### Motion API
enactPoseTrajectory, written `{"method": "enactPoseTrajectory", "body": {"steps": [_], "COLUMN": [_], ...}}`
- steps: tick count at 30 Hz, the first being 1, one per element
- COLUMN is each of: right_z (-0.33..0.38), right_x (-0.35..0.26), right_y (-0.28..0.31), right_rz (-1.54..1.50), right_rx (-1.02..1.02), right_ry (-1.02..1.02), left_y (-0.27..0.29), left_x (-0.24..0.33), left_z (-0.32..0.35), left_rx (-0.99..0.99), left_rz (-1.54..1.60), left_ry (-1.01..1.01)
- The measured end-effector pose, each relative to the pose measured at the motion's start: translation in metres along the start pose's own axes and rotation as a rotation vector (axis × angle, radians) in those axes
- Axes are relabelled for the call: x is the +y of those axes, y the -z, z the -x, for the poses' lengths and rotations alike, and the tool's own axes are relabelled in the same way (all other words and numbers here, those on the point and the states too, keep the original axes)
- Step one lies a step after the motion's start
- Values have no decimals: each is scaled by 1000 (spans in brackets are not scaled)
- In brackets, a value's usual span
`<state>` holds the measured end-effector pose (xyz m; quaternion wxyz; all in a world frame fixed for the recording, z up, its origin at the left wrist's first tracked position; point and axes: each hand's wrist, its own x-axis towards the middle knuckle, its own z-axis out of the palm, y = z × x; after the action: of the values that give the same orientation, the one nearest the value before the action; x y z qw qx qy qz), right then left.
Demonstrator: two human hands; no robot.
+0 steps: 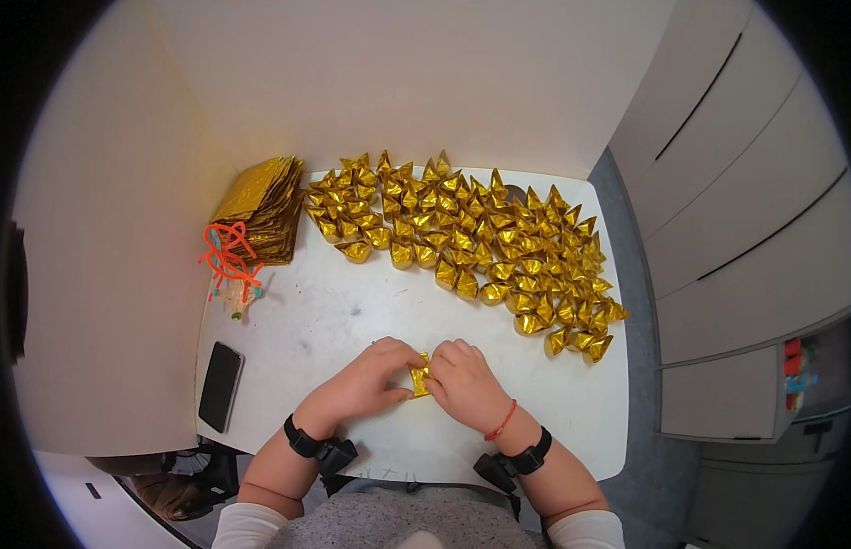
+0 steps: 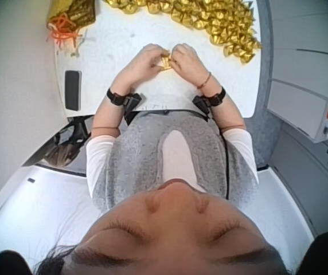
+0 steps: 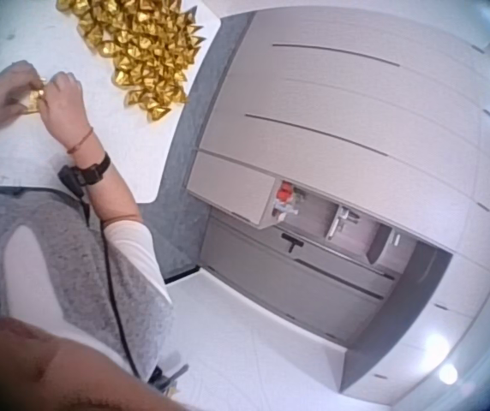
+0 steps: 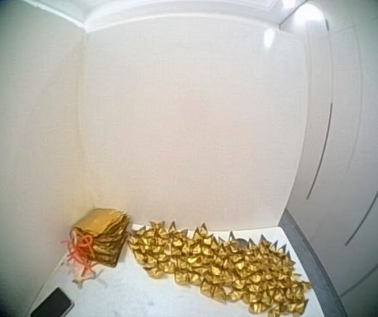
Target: Fold square pieces of gold-colored foil paper into decorative ingot shapes.
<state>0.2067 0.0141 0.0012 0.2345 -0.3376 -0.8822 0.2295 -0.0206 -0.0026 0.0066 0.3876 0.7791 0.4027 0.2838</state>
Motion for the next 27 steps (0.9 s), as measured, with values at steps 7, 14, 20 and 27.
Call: {"method": "enactPoseTrajectory", "body": {"steps": [7,14,20,27], "right_z": [2,3,4,3], "right_x": [-5,-11,-12,-14], "right_y": [0,6,4,2], "right_rz": [16,119,132,139], "right_rx": [-11,30,67,74], "right_ry": [-65,-166,-318,-360], "left_y": [1,-15,-14,-5], "left_x": [1,4,15,11], "left_z": [-2,-3,-1,3], "left_rx": [-2,64,72,86], "left_rz": [-5,-111,-219,-193], "left_ry": [-34,37,30,121]}}
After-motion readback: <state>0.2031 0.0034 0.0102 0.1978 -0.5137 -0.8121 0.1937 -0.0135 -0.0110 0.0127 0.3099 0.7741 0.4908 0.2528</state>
